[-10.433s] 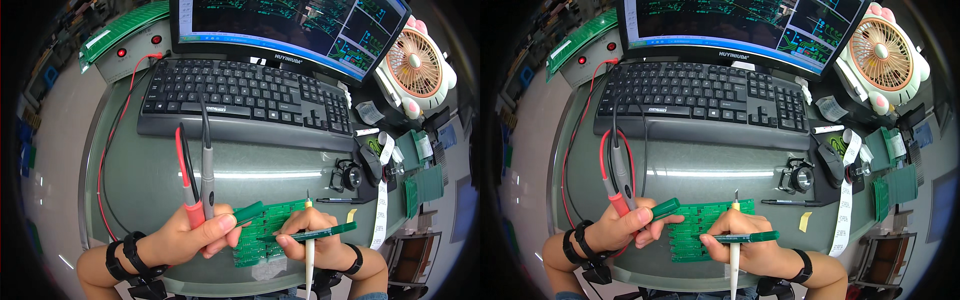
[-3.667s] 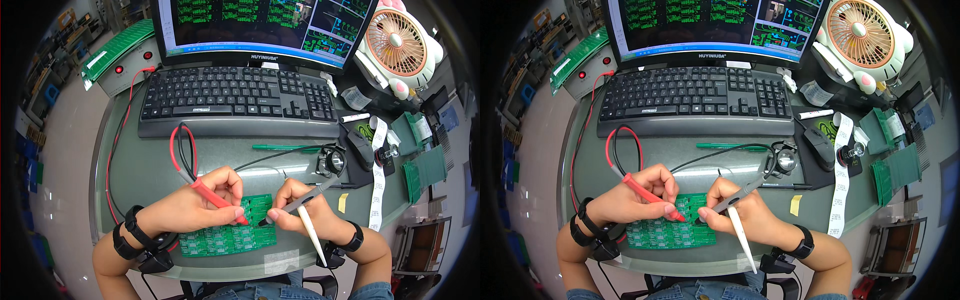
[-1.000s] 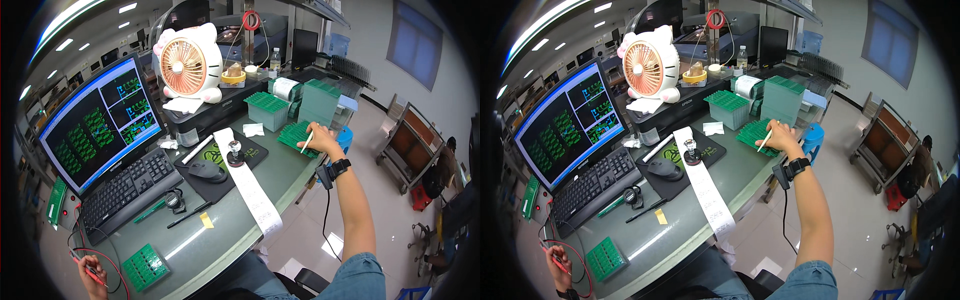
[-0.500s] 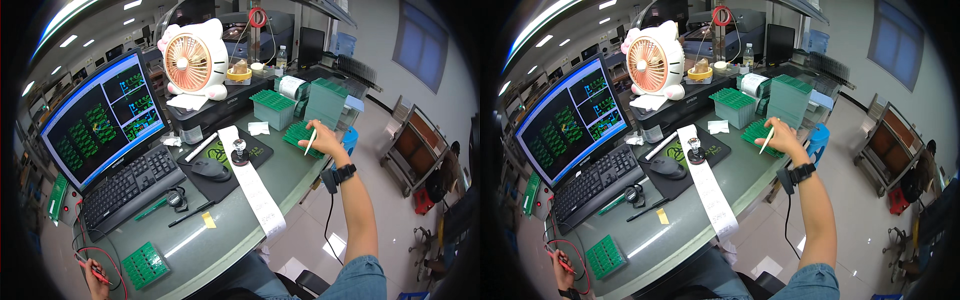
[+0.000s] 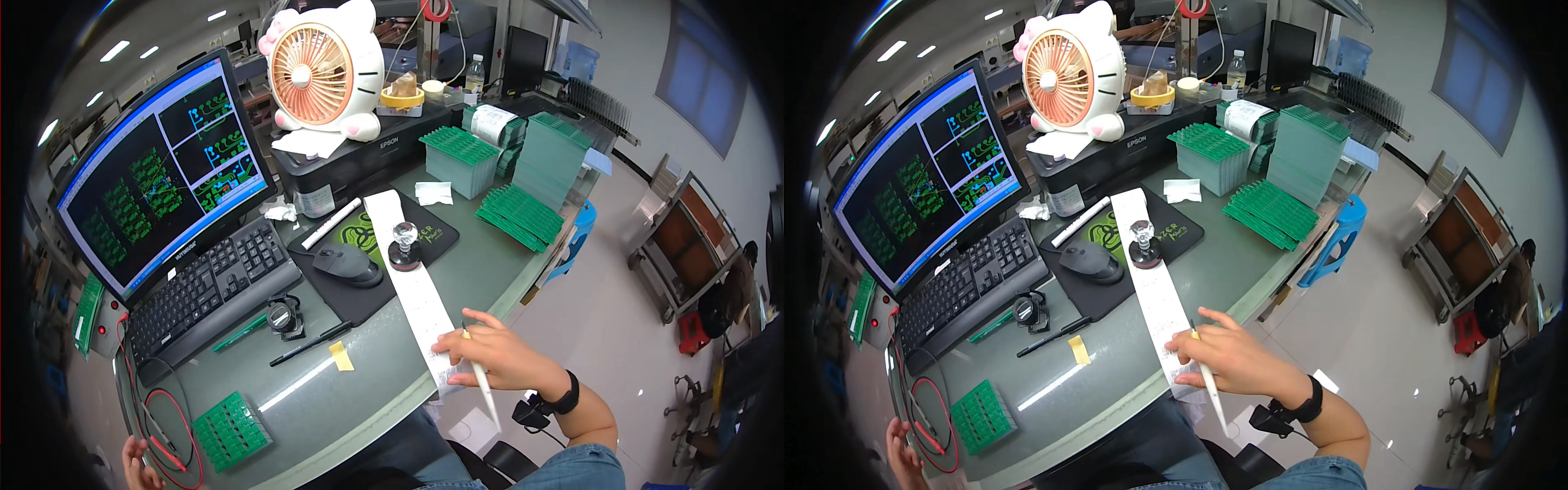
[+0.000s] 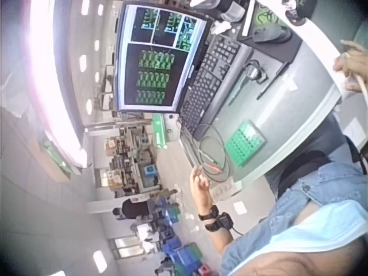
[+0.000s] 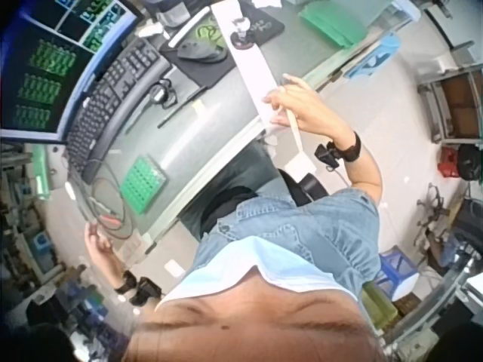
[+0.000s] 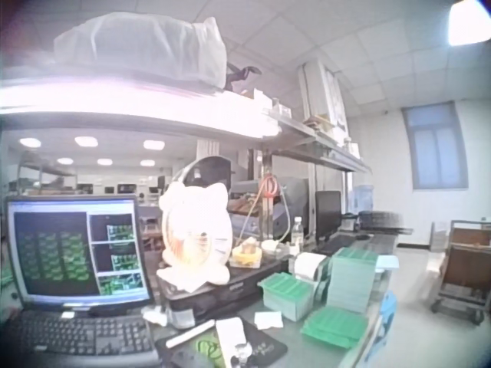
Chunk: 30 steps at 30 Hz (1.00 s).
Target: The user is using a multimeter and a magnifying lens to inspect and mark circuit boards.
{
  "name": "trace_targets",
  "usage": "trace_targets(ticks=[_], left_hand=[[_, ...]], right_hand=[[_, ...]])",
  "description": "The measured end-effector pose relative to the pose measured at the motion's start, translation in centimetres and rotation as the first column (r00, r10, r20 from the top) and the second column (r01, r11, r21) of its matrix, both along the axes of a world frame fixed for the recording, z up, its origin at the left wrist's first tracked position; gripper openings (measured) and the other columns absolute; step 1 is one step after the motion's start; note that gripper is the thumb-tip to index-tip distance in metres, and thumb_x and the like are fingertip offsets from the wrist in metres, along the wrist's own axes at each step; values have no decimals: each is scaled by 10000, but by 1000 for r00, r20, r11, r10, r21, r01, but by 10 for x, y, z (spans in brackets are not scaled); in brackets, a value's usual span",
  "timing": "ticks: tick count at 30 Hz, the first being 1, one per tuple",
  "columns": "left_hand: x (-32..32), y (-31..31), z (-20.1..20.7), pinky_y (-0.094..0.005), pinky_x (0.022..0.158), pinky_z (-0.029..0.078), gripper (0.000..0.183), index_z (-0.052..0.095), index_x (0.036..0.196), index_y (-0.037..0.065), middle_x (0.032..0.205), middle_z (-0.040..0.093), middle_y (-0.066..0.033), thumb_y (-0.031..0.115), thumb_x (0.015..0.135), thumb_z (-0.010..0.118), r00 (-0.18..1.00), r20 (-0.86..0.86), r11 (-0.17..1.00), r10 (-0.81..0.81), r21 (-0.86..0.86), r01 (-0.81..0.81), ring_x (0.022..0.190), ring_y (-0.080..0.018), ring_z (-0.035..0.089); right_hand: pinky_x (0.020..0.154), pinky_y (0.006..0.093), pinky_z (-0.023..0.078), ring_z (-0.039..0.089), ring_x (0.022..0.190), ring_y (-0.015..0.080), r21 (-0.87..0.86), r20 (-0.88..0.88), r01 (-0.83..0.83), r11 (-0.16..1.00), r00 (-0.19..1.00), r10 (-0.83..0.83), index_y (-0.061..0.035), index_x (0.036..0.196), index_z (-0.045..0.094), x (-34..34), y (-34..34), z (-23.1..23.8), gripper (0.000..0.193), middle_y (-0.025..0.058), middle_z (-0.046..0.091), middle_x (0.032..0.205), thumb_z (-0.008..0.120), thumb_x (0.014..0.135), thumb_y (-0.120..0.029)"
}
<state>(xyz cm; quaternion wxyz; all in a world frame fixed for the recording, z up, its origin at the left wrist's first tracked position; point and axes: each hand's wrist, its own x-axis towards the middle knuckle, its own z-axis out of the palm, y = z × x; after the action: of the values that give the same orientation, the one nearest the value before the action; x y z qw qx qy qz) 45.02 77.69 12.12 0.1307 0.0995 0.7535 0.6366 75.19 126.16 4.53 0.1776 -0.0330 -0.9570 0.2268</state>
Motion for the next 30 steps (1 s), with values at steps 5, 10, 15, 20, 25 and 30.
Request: trace_targets(ticks=[5,10,15,20,25,30], left_hand=[[54,105,52,-276,724,441,240,604,1134,-12,1050,635,-94,121,966,497,782,-22,750,-623,-300,590,797,-148,544],[70,240,35,-407,968,426,402,554,1224,47,1263,543,-151,313,923,582,22,-185,133,-982,-618,775,1150,-307,533],[95,322,-23,-463,1061,356,510,538,1284,100,1350,463,-201,451,914,560,-95,-428,308,-899,-770,558,1288,-373,411],[99,347,-59,-520,1111,266,588,519,1335,167,1388,435,-216,568,906,490,-132,-444,372,-886,-853,366,1345,-391,346],[108,334,-57,-529,1113,260,610,512,1350,190,1392,442,-200,592,893,491,-173,-422,339,-890,-865,369,1345,-375,358],[110,333,-57,-509,1113,271,616,516,1345,186,1379,455,-204,595,885,502,-171,-430,346,-886,-861,372,1325,-370,387]], right_hand=[[821,317,489,618,838,136,-742,-86,-9,670,993,-82,-65,1193,586,-6,7,11,484,49,656,913,564,920,-463],[671,233,438,537,763,70,-660,-46,47,750,994,-103,-7,1135,603,-13,51,8,355,28,627,899,489,952,-289],[731,238,449,550,814,76,-768,-77,-22,640,995,-57,-35,997,631,-28,51,-1,155,14,625,930,644,892,-149],[734,251,466,582,835,104,-621,-47,-24,783,999,-7,-31,1023,623,-27,55,-4,233,33,640,916,674,891,-215],[678,284,474,610,789,157,-430,30,-25,902,999,42,-47,1021,633,-16,47,7,215,63,651,892,663,875,-202],[647,319,471,604,751,210,-411,45,43,910,999,-27,-46,897,582,-16,37,4,184,70,629,800,669,829,-193]])
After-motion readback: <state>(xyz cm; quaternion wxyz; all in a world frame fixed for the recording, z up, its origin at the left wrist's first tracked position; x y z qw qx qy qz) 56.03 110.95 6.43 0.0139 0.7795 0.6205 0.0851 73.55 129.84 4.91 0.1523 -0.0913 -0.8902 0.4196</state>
